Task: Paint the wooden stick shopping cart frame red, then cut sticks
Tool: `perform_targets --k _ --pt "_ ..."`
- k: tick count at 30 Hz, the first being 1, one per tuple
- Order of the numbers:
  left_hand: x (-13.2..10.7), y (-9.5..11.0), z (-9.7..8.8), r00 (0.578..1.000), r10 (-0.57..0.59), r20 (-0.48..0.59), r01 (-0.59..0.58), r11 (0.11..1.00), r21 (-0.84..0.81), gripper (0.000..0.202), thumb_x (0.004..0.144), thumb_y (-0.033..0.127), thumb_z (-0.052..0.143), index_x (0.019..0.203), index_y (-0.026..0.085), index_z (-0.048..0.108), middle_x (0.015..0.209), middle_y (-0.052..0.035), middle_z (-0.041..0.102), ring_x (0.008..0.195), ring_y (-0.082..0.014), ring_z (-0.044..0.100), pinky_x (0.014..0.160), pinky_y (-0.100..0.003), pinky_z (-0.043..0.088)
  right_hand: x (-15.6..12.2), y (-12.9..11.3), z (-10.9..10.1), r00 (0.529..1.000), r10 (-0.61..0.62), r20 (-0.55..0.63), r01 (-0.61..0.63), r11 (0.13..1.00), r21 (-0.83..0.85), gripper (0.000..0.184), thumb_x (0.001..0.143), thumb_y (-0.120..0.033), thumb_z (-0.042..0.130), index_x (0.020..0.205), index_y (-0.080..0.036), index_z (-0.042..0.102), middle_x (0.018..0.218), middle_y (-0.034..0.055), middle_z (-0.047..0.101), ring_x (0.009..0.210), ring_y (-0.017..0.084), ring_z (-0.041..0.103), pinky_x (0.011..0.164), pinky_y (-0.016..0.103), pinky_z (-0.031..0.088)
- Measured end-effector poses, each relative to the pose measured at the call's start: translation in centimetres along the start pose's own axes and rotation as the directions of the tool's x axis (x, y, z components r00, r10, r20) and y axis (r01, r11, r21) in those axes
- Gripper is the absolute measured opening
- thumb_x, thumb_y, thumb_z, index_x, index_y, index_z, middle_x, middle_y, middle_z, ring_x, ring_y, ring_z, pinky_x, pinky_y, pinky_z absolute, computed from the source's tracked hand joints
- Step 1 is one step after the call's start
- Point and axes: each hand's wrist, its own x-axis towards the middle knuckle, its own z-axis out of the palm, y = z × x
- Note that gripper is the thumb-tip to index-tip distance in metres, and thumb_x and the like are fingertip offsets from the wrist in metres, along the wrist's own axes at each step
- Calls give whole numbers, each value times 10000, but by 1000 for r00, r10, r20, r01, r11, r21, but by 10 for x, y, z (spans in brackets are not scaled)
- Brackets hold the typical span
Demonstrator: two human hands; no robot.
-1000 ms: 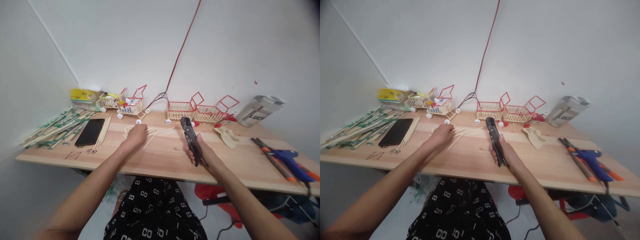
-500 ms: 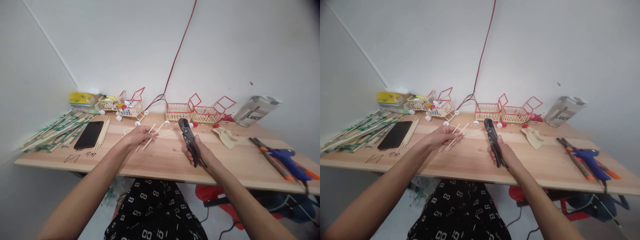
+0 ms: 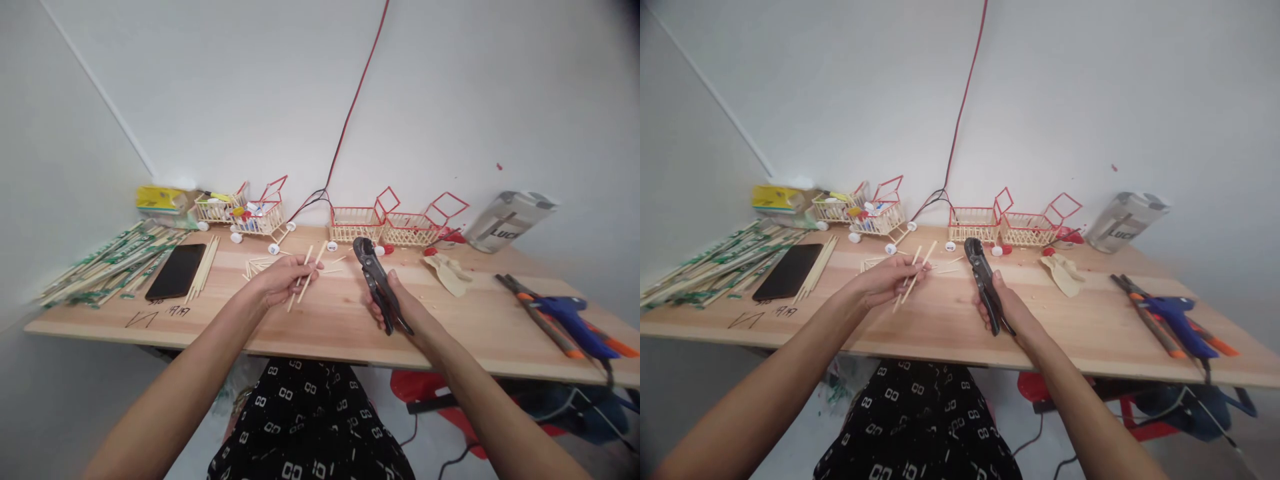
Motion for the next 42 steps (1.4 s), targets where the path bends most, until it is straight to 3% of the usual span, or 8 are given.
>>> perform_targets --k 4,6,10,14,18,26,35,42 --pt "14 -1 -17 916 245 -317 2 788 616 157 870 253 507 822 139 605 649 -6 543 561 -118 462 523 -224 311 1 0 1 1000 9 -5 -9 1000 -7 734 791 -844 287 731 -172 574 520 -15 481 410 102 449 391 232 408" --pt "18 -6 -17 876 356 -327 105 521 847 169 890 220 467 819 149 603 749 -52 614 722 -176 560 633 -262 388 1 0 2 1000 13 -5 -13 1000 -10 736 791 -846 280 742 -172 575 528 -15 488 417 104 453 403 236 412" --pt "13 -19 0 914 304 -269 233 152 961 237 911 307 486 1023 131 599 1041 -163 644 999 -292 582 793 -364 447 -8 -9 -3 995 -18 -100 -2 980 -201 748 803 -838 240 776 -178 591 545 -4 517 435 124 471 430 258 407" --pt "7 -23 13 925 312 -217 242 -43 969 242 913 208 456 1087 103 587 1106 -195 618 1094 -332 546 860 -415 455 -29 -26 -16 942 -244 -230 -25 635 -772 627 835 -756 362 771 -192 628 640 45 625 581 178 572 538 273 404" --pt "6 -20 13 935 279 -218 248 -76 966 311 902 63 336 1088 102 583 1010 -176 647 995 -303 603 832 -404 472 -41 -29 -31 905 -296 -307 -202 336 -920 629 824 -759 365 811 -190 631 828 119 690 770 263 643 650 322 425" --pt "15 -20 10 924 330 -193 217 -37 975 358 884 13 295 1110 100 559 1021 -164 637 945 -266 621 816 -359 473 -26 -18 -62 752 -397 -525 -518 137 -845 805 798 -791 363 1074 -87 639 1093 229 617 1054 384 572 826 442 453" --pt "10 -28 13 891 402 -210 236 -15 972 203 917 172 447 1088 132 550 1080 -141 590 1048 -276 526 885 -374 443 -11 2 -68 697 -470 -541 -551 131 -824 819 807 -762 400 1224 -80 580 1199 237 584 1097 424 544 886 542 419" --pt "-1 -33 9 804 594 -36 50 -6 999 182 963 234 422 1020 159 577 1014 -105 599 1007 -251 514 940 -403 412 -10 9 -76 671 -591 -448 -412 205 -888 833 769 -781 433 1227 -102 582 1283 262 552 1180 488 505 948 628 389"
